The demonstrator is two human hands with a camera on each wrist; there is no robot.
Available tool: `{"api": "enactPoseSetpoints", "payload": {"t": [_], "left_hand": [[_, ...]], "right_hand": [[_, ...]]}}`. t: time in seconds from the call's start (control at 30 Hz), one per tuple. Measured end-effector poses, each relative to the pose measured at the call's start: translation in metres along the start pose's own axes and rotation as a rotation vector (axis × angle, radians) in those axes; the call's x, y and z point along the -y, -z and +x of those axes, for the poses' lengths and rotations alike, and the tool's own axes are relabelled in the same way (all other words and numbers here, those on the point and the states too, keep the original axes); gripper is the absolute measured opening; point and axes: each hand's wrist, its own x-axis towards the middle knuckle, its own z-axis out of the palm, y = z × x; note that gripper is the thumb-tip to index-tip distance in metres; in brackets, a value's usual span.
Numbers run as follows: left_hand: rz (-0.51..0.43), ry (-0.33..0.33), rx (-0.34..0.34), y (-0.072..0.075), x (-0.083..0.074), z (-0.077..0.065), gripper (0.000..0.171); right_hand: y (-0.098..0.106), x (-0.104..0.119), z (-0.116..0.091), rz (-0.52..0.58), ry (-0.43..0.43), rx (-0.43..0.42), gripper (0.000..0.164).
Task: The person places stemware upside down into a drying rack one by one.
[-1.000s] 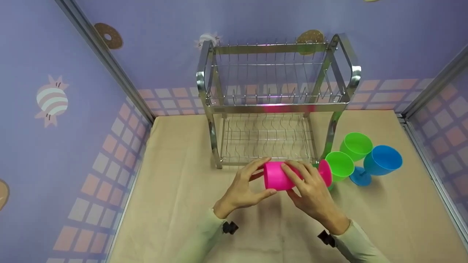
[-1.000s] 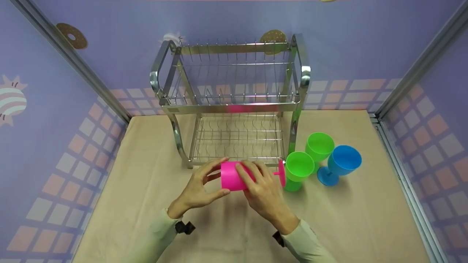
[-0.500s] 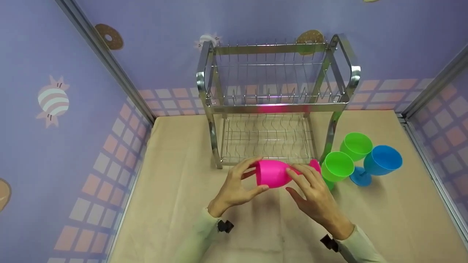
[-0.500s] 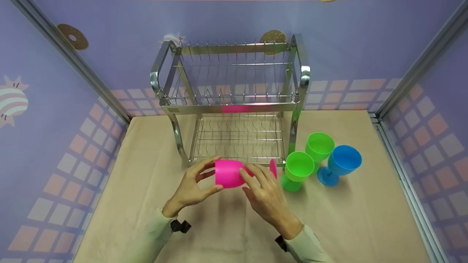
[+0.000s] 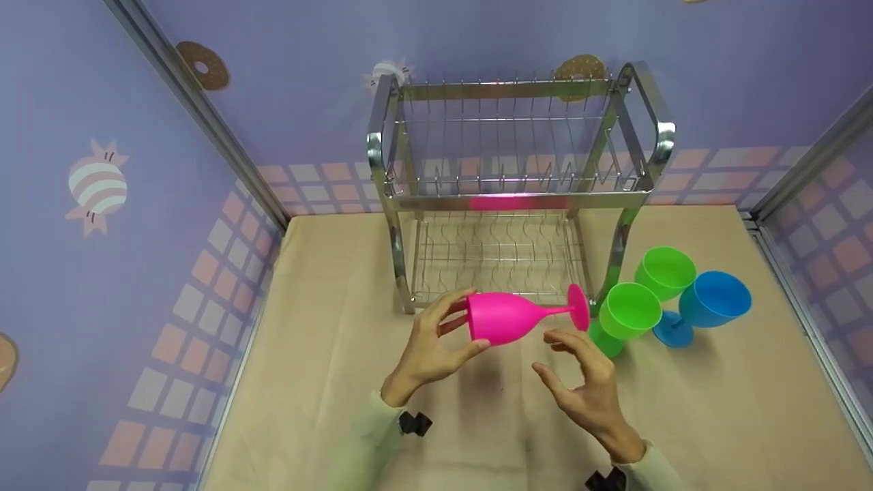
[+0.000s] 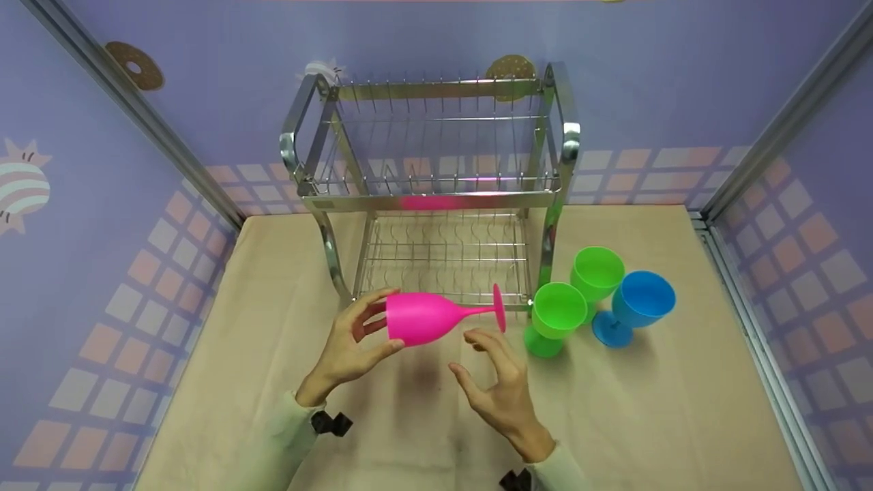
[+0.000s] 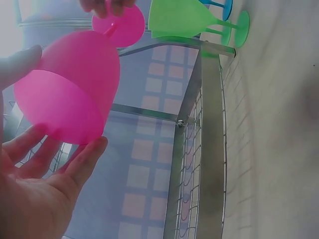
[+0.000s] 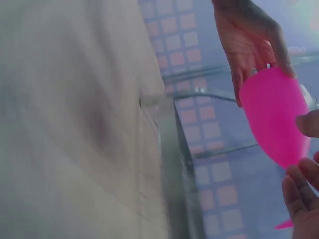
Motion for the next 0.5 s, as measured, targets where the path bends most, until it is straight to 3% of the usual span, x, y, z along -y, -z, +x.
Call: {"api": "enactPoseSetpoints", "payload": {"t": [0.13,0.27,0.37,0.5], "left_hand": [[-0.036,-0.003,-0.008,-0.004,-0.002,-0.001,0.075],[-0.070,-0.025,-0.019,-0.010,-0.003,-0.003,0.076],[-0.088,-0.043,-0.028,-0.015,-0.004,-0.004,0.076],[-0.109,-0.061,-0.048,-0.022,-0.006,-0.005,0.076]], "right_hand": [[-0.013,0.000,-0.008,0.305,-0.282,-0.017,0.059],[-0.021,0.002,-0.007,0.519,-0.522,-0.051,0.061],[-0.024,0.004,-0.001,0.648,-0.630,-0.092,0.061],[-0.025,0.008,0.008,0.800,-0.694,-0.125,0.058]]}}
